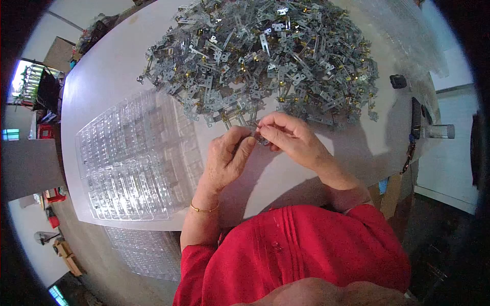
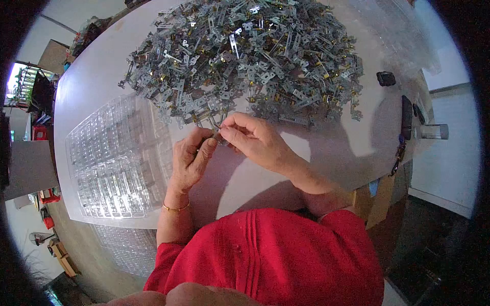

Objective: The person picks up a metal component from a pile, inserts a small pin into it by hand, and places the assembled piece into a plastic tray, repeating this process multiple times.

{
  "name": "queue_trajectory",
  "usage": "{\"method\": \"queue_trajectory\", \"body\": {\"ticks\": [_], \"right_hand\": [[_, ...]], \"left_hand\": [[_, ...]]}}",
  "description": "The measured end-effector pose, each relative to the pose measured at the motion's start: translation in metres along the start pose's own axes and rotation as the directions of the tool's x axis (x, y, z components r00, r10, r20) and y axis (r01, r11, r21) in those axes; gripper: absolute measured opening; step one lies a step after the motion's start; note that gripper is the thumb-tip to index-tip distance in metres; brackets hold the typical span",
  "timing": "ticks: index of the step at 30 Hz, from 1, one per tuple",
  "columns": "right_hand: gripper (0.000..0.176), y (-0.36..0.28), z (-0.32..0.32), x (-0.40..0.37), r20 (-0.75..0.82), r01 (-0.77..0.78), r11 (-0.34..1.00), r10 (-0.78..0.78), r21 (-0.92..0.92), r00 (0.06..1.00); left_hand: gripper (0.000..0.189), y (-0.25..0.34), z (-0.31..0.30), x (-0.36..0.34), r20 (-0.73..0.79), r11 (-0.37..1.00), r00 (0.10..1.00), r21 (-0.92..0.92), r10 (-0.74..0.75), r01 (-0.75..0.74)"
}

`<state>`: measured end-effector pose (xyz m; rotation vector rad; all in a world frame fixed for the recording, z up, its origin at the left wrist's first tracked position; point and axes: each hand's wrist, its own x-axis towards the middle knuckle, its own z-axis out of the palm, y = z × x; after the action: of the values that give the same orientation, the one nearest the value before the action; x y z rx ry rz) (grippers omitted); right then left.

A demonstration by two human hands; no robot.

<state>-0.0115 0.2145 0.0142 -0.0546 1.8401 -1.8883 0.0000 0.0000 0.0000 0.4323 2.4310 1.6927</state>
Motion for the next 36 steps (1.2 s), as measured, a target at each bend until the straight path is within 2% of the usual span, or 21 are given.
{"method": "queue_trajectory", "body": {"ticks": [2, 5, 8, 11, 13, 14, 18, 20, 23, 24, 26, 27, 29, 33, 36], "right_hand": [[0.018, 0.006, -0.003, 0.001, -0.026, 0.111, 0.971, -0.119, -0.213, 0.993], [0.010, 0.005, 0.007, 0.000, -0.136, 0.224, 0.969, -0.208, 0.109, 0.969], [0.007, 0.001, 0.010, 0.002, -0.206, 0.513, 0.827, -0.474, 0.227, 0.856], [0.011, -0.005, 0.000, 0.000, -0.024, 0.619, 0.768, -0.630, -0.163, 0.776], [0.014, -0.010, -0.002, -0.001, 0.118, 0.682, 0.644, -0.691, -0.347, 0.713], [0.015, -0.012, -0.001, -0.001, 0.195, 0.708, 0.569, -0.705, -0.418, 0.682], [0.014, -0.002, 0.007, 0.003, 0.189, 0.715, 0.471, -0.752, -0.517, 0.631], [0.016, -0.002, 0.006, 0.004, 0.184, 0.726, 0.461, -0.766, -0.510, 0.616], [0.015, -0.003, 0.001, 0.002, 0.109, 0.694, 0.564, -0.736, -0.447, 0.668], [0.014, -0.001, 0.003, 0.003, 0.002, 0.684, 0.665, -0.717, -0.299, 0.697], [0.013, 0.007, 0.007, 0.006, -0.187, 0.635, 0.772, -0.619, 0.034, 0.763], [0.014, 0.006, 0.006, 0.007, -0.224, 0.591, 0.802, -0.562, 0.088, 0.796], [0.016, 0.006, 0.002, 0.007, -0.289, 0.499, 0.844, -0.435, 0.199, 0.852], [0.020, 0.012, 0.003, 0.008, -0.235, 0.376, 0.871, -0.312, 0.315, 0.920], [0.018, 0.010, 0.008, 0.006, -0.177, 0.309, 0.891, -0.263, 0.332, 0.949]], "left_hand": [[0.016, 0.000, 0.001, 0.001, 0.043, 0.996, 0.996, 0.026, 0.079, -0.080], [0.019, 0.003, 0.000, 0.000, 0.119, 0.995, 0.990, 0.054, 0.078, -0.085], [0.022, -0.003, 0.005, -0.002, 0.005, 0.990, 0.998, -0.126, -0.066, 0.066], [0.027, -0.005, -0.003, -0.001, 0.024, 0.890, 0.978, -0.409, -0.209, 0.200], [0.028, -0.002, -0.002, 0.000, 0.016, 0.865, 0.973, -0.456, -0.228, 0.211], [0.028, 0.000, -0.002, 0.000, 0.025, 0.847, 0.967, -0.477, -0.254, 0.234], [0.032, -0.001, -0.003, 0.001, 0.121, 0.805, 0.953, -0.514, -0.276, 0.298], [0.039, -0.003, -0.003, 0.001, 0.157, 0.702, 0.964, -0.661, -0.216, 0.265], [0.048, -0.008, -0.006, 0.006, 0.197, 0.525, 0.967, -0.813, -0.161, 0.252], [0.052, -0.010, -0.007, 0.008, 0.207, 0.464, 0.967, -0.849, -0.147, 0.253], [0.055, -0.017, -0.005, 0.008, 0.039, 0.565, 0.996, -0.821, -0.083, 0.079], [0.058, -0.015, -0.004, 0.009, -0.043, 0.608, 0.998, -0.794, -0.044, -0.008], [0.048, -0.003, 0.002, 0.007, -0.104, 0.634, 0.995, -0.768, 0.013, -0.089], [0.048, -0.015, 0.005, 0.008, -0.141, 0.767, 0.974, -0.601, 0.176, -0.225], [0.044, -0.020, 0.004, 0.008, -0.165, 0.783, 0.969, -0.572, 0.182, -0.245]]}}
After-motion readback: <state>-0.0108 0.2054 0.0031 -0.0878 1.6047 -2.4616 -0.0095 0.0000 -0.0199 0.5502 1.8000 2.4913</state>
